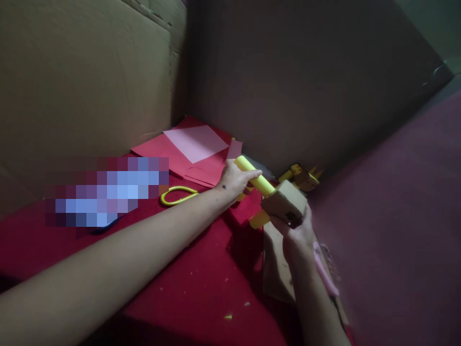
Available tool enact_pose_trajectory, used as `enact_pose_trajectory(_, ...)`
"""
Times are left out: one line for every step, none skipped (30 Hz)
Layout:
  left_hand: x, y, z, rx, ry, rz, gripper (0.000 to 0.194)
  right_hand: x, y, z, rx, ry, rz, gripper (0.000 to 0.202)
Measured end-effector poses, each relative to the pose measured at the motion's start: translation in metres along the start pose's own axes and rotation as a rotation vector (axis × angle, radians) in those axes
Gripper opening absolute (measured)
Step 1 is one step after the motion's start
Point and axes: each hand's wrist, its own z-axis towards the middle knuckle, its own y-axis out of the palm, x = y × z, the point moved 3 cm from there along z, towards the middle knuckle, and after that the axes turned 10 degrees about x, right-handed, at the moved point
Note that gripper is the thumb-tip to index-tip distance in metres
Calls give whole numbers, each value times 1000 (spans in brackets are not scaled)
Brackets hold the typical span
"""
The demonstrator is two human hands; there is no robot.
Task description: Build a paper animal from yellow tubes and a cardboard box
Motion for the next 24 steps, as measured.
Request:
enact_pose_trajectory(0,1,-1,11,0,1,34,0,0,0,-7,-4,-1,82)
enact_pose_trajectory(0,1,-1,18,1,1,35,0,0,0,-12,-8,1,81)
enact_pose_trajectory(-1,2,-1,16,3,0,36,-1,0,0,-19,-14,5,80)
enact_pose_trajectory(-1,2,-1,12,9,-1,36,-2,1,0,-29,-14,6,79)
enact_pose_trajectory(-1,2,0,8,16,-4,35,-3,1,0,-42,-10,8,79)
enact_pose_trajectory(0,3,0,4,23,-8,34,-5,2,-1,-57,-1,9,78)
enact_pose_trajectory(0,3,0,0,30,-11,33,-7,3,-1,-71,8,7,77)
enact_pose_trajectory(0,3,0,-4,35,-12,32,-9,3,-1,-82,17,3,77)
enact_pose_trajectory(1,3,0,-7,38,-11,31,-10,4,-2,-89,24,-5,76)
enact_pose_trajectory(1,3,0,-11,42,-8,30,-11,4,-2,-91,27,-15,76)
enact_pose_trajectory(1,4,-1,-16,46,-4,30,-11,4,-2,-89,28,-25,75)
enact_pose_trajectory(2,4,-1,-17,49,0,29,-10,4,-2,-84,27,-32,75)
enact_pose_trajectory(2,4,0,-15,50,5,29,-9,3,-2,-75,24,-32,75)
enact_pose_trajectory(2,3,0,-16,49,10,29,-7,3,-1,-62,20,-27,76)
enact_pose_trajectory(2,3,0,-19,48,17,29,-4,2,-1,-46,16,-19,77)
enact_pose_trajectory(2,3,0,-26,46,23,30,-2,1,-1,-28,11,-9,78)
enact_pose_trajectory(2,2,0,-39,47,31,30,0,0,0,-11,6,0,79)
enact_pose_trajectory(2,2,0,-57,53,39,29,2,0,0,1,1,7,79)
enact_pose_trajectory(3,2,0,-77,60,48,28,3,-1,0,10,-3,12,79)
enact_pose_trajectory(3,2,0,-93,68,55,27,4,-1,0,18,-11,15,79)
enact_pose_trajectory(4,2,1,-106,72,61,25,4,-1,1,27,-19,16,79)
enact_pose_trajectory(4,2,1,-114,68,63,23,4,-2,1,34,-25,13,79)
enact_pose_trajectory(4,1,3,-115,57,63,21,4,-2,1,42,-31,8,79)
enact_pose_trajectory(4,1,4,-110,43,59,19,4,-2,1,50,-36,3,79)
